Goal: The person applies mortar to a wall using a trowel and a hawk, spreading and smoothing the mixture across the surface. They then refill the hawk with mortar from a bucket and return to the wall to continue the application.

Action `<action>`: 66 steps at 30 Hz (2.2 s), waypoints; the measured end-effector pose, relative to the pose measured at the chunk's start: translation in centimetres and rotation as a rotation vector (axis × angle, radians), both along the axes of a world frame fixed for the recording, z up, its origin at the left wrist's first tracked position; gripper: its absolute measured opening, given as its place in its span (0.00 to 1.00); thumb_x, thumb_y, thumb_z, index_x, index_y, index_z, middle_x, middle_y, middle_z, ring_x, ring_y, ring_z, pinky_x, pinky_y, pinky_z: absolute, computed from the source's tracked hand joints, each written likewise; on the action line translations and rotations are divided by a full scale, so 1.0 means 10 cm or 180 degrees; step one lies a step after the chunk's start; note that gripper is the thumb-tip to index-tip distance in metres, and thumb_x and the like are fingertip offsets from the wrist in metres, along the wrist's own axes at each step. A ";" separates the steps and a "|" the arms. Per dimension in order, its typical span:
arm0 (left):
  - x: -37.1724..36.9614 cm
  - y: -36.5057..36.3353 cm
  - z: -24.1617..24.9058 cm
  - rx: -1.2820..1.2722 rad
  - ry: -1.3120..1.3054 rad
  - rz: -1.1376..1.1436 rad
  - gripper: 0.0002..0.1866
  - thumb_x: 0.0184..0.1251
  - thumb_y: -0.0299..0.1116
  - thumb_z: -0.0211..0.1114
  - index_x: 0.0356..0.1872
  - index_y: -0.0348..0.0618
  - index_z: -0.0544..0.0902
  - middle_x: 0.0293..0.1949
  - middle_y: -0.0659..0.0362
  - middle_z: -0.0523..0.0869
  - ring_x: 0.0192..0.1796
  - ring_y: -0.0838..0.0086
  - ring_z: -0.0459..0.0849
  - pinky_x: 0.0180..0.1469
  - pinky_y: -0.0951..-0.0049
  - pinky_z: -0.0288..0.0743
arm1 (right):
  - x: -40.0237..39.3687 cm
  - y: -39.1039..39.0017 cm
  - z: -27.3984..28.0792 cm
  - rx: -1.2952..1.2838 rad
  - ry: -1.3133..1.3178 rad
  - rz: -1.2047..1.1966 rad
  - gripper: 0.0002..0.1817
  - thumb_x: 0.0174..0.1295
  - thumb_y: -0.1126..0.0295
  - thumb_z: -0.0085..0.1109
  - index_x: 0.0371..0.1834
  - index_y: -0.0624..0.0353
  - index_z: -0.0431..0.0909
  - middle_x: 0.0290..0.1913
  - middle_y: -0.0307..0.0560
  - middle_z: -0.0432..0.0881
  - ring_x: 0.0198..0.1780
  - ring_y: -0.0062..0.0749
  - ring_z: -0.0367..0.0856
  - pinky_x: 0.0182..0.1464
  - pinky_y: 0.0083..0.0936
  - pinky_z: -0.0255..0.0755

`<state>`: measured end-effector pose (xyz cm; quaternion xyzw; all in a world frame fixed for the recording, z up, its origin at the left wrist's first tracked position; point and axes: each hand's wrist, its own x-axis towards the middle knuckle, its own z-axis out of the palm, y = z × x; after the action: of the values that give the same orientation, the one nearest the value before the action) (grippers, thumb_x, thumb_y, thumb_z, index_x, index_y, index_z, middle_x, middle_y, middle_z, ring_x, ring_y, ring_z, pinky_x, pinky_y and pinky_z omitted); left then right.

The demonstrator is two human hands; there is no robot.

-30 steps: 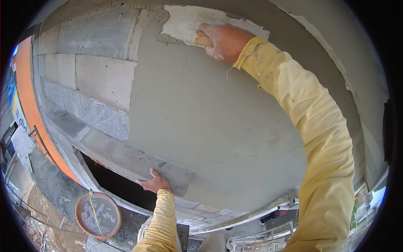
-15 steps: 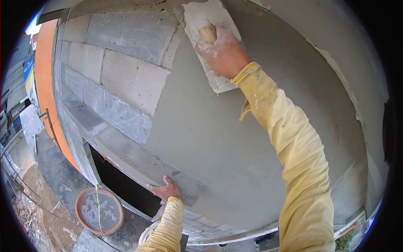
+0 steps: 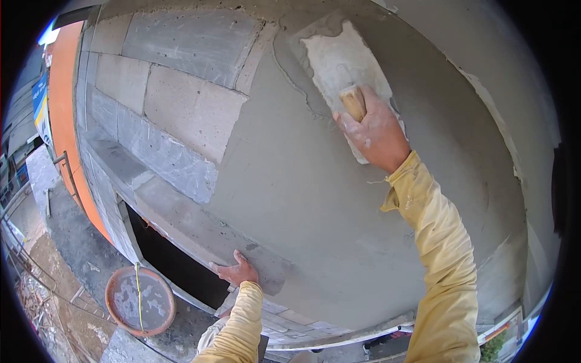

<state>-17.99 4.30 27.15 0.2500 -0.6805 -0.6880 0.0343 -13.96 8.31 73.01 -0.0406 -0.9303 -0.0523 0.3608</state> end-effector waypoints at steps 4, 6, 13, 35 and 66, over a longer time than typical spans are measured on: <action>0.00 0.00 -0.01 0.0004 0.0021 -0.0024 0.48 0.63 0.46 0.66 0.74 0.30 0.47 0.71 0.34 0.57 0.73 0.43 0.55 0.75 0.51 0.52 | 0.10 -0.18 -0.50 -0.0109 -0.1268 -0.0360 0.22 0.62 0.62 0.62 0.54 0.60 0.68 0.37 0.63 0.82 0.39 0.62 0.81 0.45 0.46 0.74; 0.02 -0.02 0.03 -0.0001 0.0020 -0.0027 0.48 0.63 0.45 0.66 0.74 0.30 0.47 0.70 0.34 0.57 0.73 0.42 0.55 0.75 0.51 0.52 | 0.02 -0.15 -0.70 0.0531 -0.2141 -0.0498 0.20 0.64 0.66 0.56 0.57 0.62 0.66 0.38 0.62 0.84 0.42 0.58 0.84 0.46 0.49 0.76; 0.03 -0.03 0.09 0.0061 0.0043 0.0017 0.49 0.64 0.40 0.68 0.75 0.32 0.45 0.69 0.32 0.57 0.71 0.42 0.58 0.73 0.52 0.54 | -0.51 -0.19 -0.36 0.0694 -0.1644 -0.0651 0.19 0.64 0.67 0.59 0.55 0.61 0.67 0.39 0.64 0.83 0.45 0.60 0.83 0.49 0.50 0.75; 0.05 -0.05 0.14 -0.0023 0.0059 -0.0151 0.50 0.65 0.44 0.67 0.75 0.33 0.43 0.65 0.28 0.59 0.65 0.41 0.67 0.69 0.52 0.65 | 0.87 0.66 -0.15 -0.0251 0.2076 -0.1194 0.25 0.62 0.62 0.62 0.52 0.72 0.66 0.37 0.66 0.79 0.37 0.58 0.80 0.43 0.41 0.75; -0.13 -0.06 -0.05 -0.0288 -0.0586 -0.0346 0.61 0.50 0.63 0.73 0.75 0.41 0.48 0.60 0.30 0.68 0.57 0.40 0.78 0.55 0.48 0.81 | 3.63 1.56 -1.57 -0.3017 0.3203 -0.0269 0.18 0.61 0.72 0.59 0.54 0.61 0.69 0.27 0.41 0.76 0.19 0.26 0.74 0.20 0.27 0.68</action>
<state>-19.26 3.68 26.62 0.2731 -0.7237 -0.6314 -0.0545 22.29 23.93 57.35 -0.2495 -0.5699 0.3710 0.6895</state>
